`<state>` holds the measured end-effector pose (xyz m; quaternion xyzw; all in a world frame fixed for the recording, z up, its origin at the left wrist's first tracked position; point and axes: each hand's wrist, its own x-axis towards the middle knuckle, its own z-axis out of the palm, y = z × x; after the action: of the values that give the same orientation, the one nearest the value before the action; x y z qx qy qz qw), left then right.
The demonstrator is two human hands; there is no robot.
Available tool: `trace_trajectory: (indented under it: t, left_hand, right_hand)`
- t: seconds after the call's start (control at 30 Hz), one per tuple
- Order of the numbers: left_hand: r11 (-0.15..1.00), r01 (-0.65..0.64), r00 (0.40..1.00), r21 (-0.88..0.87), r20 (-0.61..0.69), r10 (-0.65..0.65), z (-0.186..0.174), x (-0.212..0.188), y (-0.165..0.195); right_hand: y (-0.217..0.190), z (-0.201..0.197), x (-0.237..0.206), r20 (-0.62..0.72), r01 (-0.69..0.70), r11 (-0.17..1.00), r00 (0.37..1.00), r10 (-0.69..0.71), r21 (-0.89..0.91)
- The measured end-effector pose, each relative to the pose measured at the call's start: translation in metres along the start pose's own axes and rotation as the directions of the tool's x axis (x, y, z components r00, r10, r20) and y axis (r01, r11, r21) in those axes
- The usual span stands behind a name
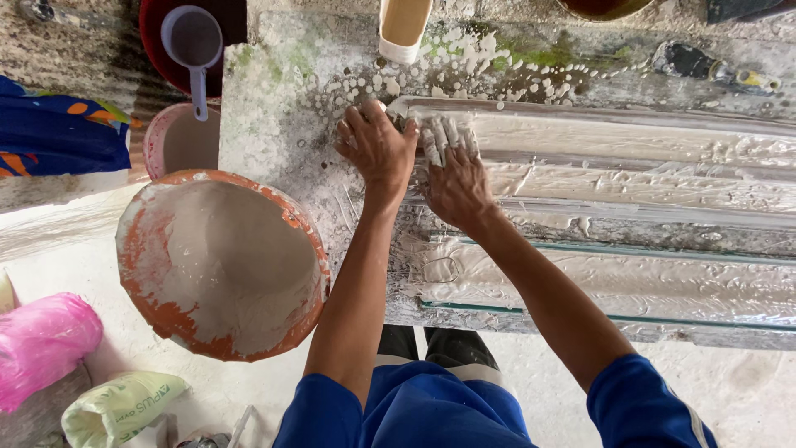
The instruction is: The person applies plaster to long decorative molding strips laid on a workbench, spreading the paste with a small trowel and smoothing it by hand over fiberglass mesh. They then use a knife to trim excess along the edges and scoop more plaster from a large bowl as needed.
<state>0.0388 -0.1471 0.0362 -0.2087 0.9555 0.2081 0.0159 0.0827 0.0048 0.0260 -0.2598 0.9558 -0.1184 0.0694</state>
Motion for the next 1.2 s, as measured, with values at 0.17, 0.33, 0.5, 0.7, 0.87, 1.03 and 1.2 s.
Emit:
trace_trajectory:
  t: [0.17,0.33,0.5,0.7,0.87,1.03,1.2]
  left_hand:
    - [0.998,0.018,1.000,-0.058,0.019,-0.017,-0.001,0.003,0.004]
    - [0.981,0.060,0.998,-0.183,0.045,-0.052,-0.006,0.001,0.008]
    - [0.985,0.021,1.000,-0.169,0.003,-0.021,-0.008,-0.004,0.007]
    - [0.976,0.148,0.972,-0.160,0.207,-0.114,-0.017,-0.005,0.005]
    - [0.949,0.141,0.985,-0.281,0.138,-0.106,-0.024,-0.012,0.006]
    - [0.968,0.070,0.997,-0.242,-0.007,-0.074,-0.028,-0.024,0.004]
    - [0.964,-0.023,0.996,-0.265,-0.093,-0.002,-0.041,-0.039,-0.002]
  right_hand:
    - [0.012,-0.013,-0.013,0.162,-0.188,0.978,0.966,0.201,-0.091]
    - [0.026,-0.024,-0.027,0.199,-0.239,0.961,0.944,0.264,-0.142]
    - [0.005,-0.004,-0.010,0.138,0.023,0.996,0.990,-0.035,0.086]
    - [0.003,-0.017,-0.009,0.256,-0.116,0.993,0.961,0.106,0.023]
    - [0.019,-0.031,0.030,0.261,-0.123,0.983,0.953,0.154,-0.134]
    - [0.015,-0.011,0.040,0.130,-0.120,0.886,0.972,0.198,-0.449]
    - [0.084,-0.026,-0.030,0.063,-0.234,0.950,0.966,0.251,-0.208]
